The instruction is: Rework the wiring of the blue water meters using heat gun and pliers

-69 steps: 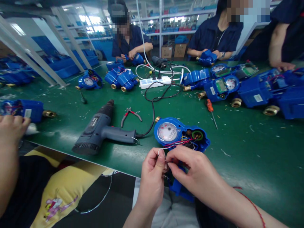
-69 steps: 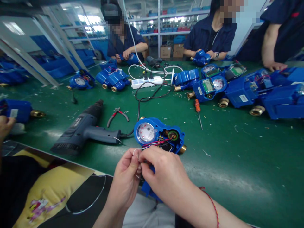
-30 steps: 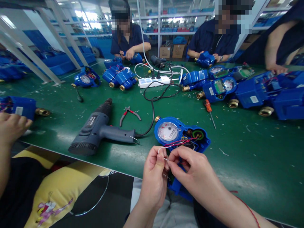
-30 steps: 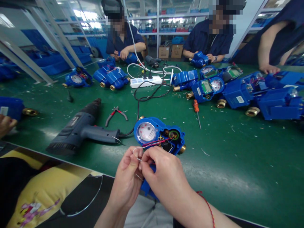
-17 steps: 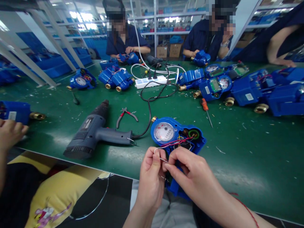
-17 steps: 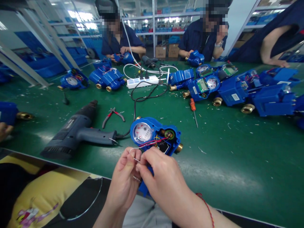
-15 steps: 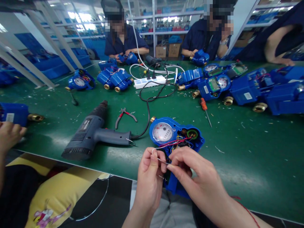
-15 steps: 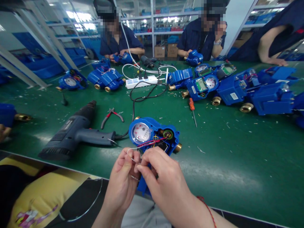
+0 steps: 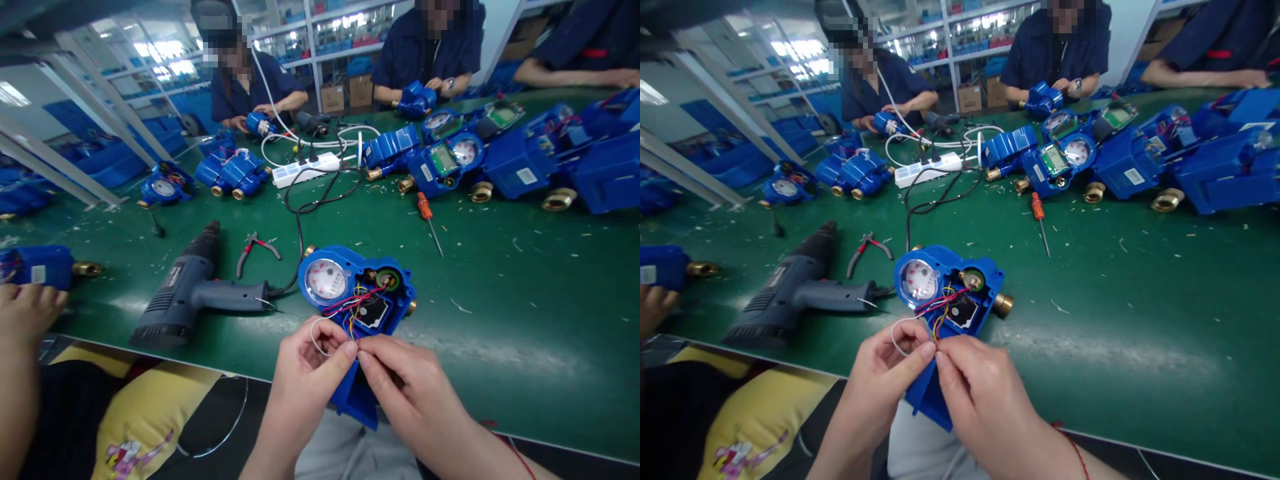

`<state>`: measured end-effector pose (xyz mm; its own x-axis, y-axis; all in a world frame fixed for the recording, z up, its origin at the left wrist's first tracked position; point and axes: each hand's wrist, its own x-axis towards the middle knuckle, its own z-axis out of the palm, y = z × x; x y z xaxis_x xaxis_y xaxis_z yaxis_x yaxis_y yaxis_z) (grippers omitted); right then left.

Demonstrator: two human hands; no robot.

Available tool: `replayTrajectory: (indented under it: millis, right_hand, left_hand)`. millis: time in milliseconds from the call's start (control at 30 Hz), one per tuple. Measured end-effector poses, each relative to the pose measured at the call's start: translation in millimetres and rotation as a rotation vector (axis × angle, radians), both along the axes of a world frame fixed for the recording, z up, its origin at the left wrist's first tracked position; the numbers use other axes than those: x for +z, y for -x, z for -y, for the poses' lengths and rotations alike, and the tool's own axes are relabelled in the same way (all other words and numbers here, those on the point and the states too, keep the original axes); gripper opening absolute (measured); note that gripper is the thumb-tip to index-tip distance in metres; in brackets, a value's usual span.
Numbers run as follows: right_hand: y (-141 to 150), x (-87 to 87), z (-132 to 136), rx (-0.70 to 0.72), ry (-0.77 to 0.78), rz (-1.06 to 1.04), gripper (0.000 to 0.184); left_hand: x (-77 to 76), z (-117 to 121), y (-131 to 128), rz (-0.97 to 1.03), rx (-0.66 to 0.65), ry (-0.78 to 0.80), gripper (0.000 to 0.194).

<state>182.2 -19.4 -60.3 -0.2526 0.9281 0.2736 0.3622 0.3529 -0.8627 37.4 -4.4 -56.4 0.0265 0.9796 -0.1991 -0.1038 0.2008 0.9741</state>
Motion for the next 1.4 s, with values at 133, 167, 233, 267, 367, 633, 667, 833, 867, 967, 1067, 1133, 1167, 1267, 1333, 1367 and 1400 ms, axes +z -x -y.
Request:
replayTrajectory:
  millis: [133,167,233,267,367,633,667,833,867,967,1067,1133,1167,1267,1333,1367,1400]
  right_hand:
    - [-2,-2.3,4,-0.006,0.013,-0.077,0.019]
    - [-2,-4.0,5,-0.008,0.018,-0.096,0.019]
    - [-2,-7.9,8,-0.014,0.015,-0.126,0.018]
    - [-2,-9.7,9,-0.016,0.012,-0.135,0.018]
    - [-2,-11.3,9,-0.005,0.015,-0.157,0.019]
    - [-7,-0.4,-9,0.004,-0.049,-0.084,0.018]
    - [-8,0.8,-11,0.000,-0.086,-0.056,0.019]
    - [-14,15.7,-25,0.056,-0.364,0.237,0.025]
    - [-15,20.4,-28,0.075,-0.445,0.351,0.025]
    - [-14,32.8,-40,0.121,-0.685,0.635,0.021]
    - [-15,37.1,-51,0.184,-0.740,0.684,0.015]
    - [-18,35.1,-55,0.228,-0.697,0.644,0.021]
    - [-20,33.2,-55,0.237,-0.677,0.614,0.023]
    - [-26,26.4,-54,0.221,-0.646,0.533,0.024]
    - [-27,23.1,-53,0.219,-0.642,0.509,0.022]
    - [-27,22.3,-54,0.226,-0.646,0.508,0.022]
    - [-26,22.2,-54,0.234,-0.659,0.518,0.022]
  left_hand:
    - [2.2,1,1,0.054,-0.038,0.097,0.023]
    - [1.3,1,2,0.091,-0.039,0.121,0.022]
    - [-1.1,1,3,0.158,-0.039,0.146,0.021]
    - [-2.3,0,3,0.182,-0.036,0.150,0.020]
    - [-3.9,-2,3,0.231,-0.019,0.161,0.021]
    - [-1.0,-1,3,0.163,-0.013,0.143,0.028]
    - [-1.7,-1,3,0.150,-0.008,0.128,0.027]
    - [-7.7,-5,4,0.196,-0.037,0.108,0.025]
    - [-8.9,-6,4,0.215,-0.051,0.112,0.024]
    - [-11.3,-7,5,0.250,-0.079,0.106,0.021]
    - [-10.7,-4,8,0.254,-0.090,0.086,0.022]
    - [-8.3,0,8,0.240,-0.085,0.055,0.026]
    - [-6.6,2,7,0.224,-0.085,0.035,0.027]
    - [0.4,7,-2,0.084,-0.097,0.029,0.028]
    - [5.6,7,-10,-0.059,-0.087,0.041,0.028]
    - [8.1,6,-14,-0.127,-0.075,0.031,0.024]
    - [10.4,4,-16,-0.180,-0.065,0.013,0.019]
